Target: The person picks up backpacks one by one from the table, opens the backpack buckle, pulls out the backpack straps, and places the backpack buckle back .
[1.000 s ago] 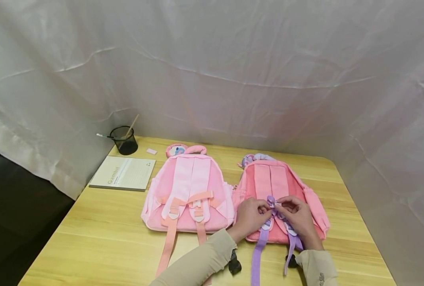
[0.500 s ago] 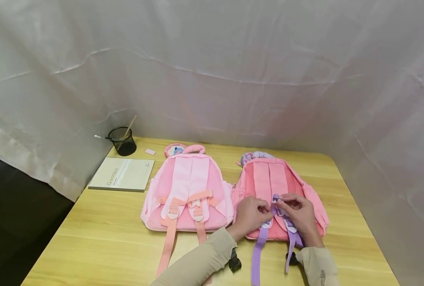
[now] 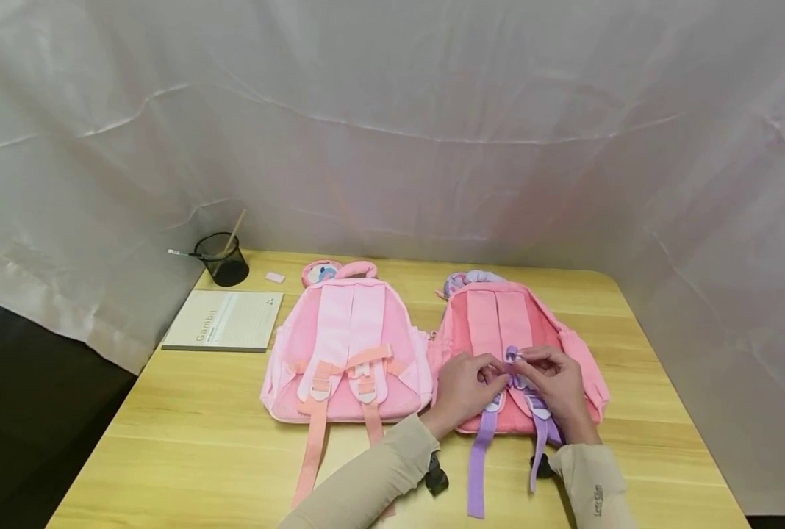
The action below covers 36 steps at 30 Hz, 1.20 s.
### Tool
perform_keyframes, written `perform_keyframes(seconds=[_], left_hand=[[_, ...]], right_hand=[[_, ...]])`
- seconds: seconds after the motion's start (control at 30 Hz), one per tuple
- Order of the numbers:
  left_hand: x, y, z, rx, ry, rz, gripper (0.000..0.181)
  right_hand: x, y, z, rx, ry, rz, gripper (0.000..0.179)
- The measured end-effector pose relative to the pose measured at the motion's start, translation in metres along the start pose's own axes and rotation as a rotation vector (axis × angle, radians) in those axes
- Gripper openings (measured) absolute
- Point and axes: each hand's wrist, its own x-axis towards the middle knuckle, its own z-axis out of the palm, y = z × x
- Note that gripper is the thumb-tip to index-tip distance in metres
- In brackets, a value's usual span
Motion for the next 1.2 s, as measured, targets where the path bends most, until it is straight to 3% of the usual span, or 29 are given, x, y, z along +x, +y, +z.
perform_keyframes(seconds=[0.17,0.37,0.6,0.87,1.2], left_hand=[[0.0005,-0.0013,0.0011,0.009,0.038,0.036,0.005],[0.0003,-0.0019,-0.0018,-0.016,0.014,0.069,0.01],[-0.0003,-0.0017,-0.001,0.019,0.005,0.055,0.012],[0.0002,-0.0007,0.0023,0.095,0.017,0.062,0.007],[0.0,-0.0014,0.0003,0.073,0.01,0.073,0.007]], right_hand=[[0.0008,0.0015,-0.0013,-0.031,0.007,-0.007,0.017],[0.0022,0.0037,0.0003,0.069,0.076,-0.062,0.016],[0.0019,0.0032,-0.0007,0.067,0.088,-0.059,0.015],[0.0016,0.0042,-0.0018,0.067,0.027,-0.042,0.013],[0.0014,0.0078,-0.0015,0.079,0.099,-0.062,0.017]])
